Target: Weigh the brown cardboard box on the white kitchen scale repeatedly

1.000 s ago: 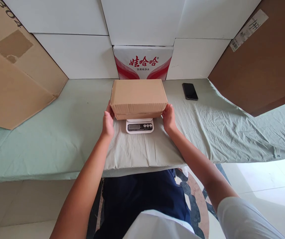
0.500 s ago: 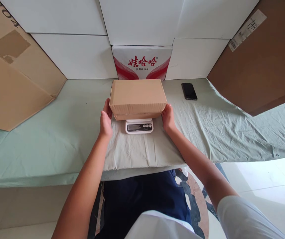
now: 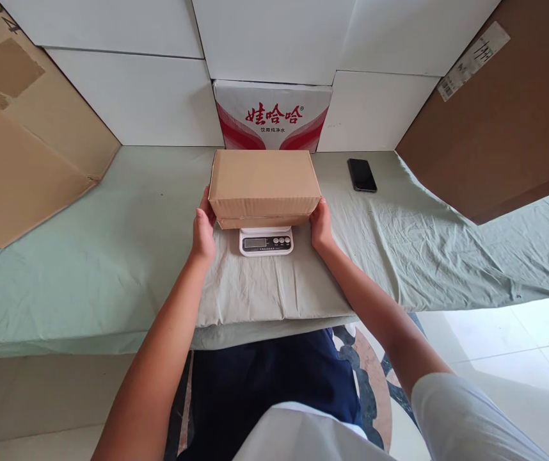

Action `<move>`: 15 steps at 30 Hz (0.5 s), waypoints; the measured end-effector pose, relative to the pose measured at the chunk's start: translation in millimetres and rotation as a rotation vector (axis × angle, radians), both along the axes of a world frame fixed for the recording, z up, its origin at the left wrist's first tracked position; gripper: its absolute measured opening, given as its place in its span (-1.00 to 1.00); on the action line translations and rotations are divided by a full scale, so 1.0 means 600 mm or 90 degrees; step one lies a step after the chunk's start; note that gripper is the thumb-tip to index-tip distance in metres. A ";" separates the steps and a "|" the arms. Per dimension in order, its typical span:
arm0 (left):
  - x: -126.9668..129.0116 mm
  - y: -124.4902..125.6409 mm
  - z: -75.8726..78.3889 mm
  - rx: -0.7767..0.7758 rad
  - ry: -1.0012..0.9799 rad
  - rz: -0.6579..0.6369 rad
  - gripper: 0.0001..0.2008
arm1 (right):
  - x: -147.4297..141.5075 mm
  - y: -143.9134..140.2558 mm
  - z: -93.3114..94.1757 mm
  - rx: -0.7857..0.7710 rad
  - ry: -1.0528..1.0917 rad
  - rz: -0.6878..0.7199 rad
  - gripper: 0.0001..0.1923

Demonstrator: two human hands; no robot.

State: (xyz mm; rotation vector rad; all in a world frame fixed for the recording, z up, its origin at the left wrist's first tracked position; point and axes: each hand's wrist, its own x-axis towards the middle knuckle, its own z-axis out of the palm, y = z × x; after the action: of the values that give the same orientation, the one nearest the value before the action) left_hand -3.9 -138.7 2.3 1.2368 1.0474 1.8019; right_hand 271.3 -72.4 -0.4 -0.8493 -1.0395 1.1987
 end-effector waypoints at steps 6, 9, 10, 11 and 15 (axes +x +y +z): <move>0.007 0.001 0.000 -0.018 -0.003 0.011 -0.15 | 0.007 0.016 -0.018 0.019 0.006 -0.010 -0.42; 0.005 0.003 -0.001 -0.021 -0.004 0.019 -0.17 | 0.008 0.017 -0.019 0.024 0.003 -0.004 -0.43; 0.004 0.004 -0.002 -0.020 -0.003 0.021 -0.18 | 0.008 0.017 -0.019 0.027 0.002 -0.002 -0.44; 0.003 0.004 -0.002 -0.018 -0.002 0.024 -0.18 | 0.008 0.017 -0.019 0.029 0.002 -0.001 -0.44; 0.000 0.007 -0.003 -0.013 0.003 0.027 -0.21 | 0.007 0.016 -0.020 0.031 0.008 -0.003 -0.47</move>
State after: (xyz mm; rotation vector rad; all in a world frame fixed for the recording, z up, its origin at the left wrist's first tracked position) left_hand -3.6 -134.6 0.2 1.2155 1.0997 1.8160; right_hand 275.7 -62.5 -12.2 -0.8049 -1.0530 1.1689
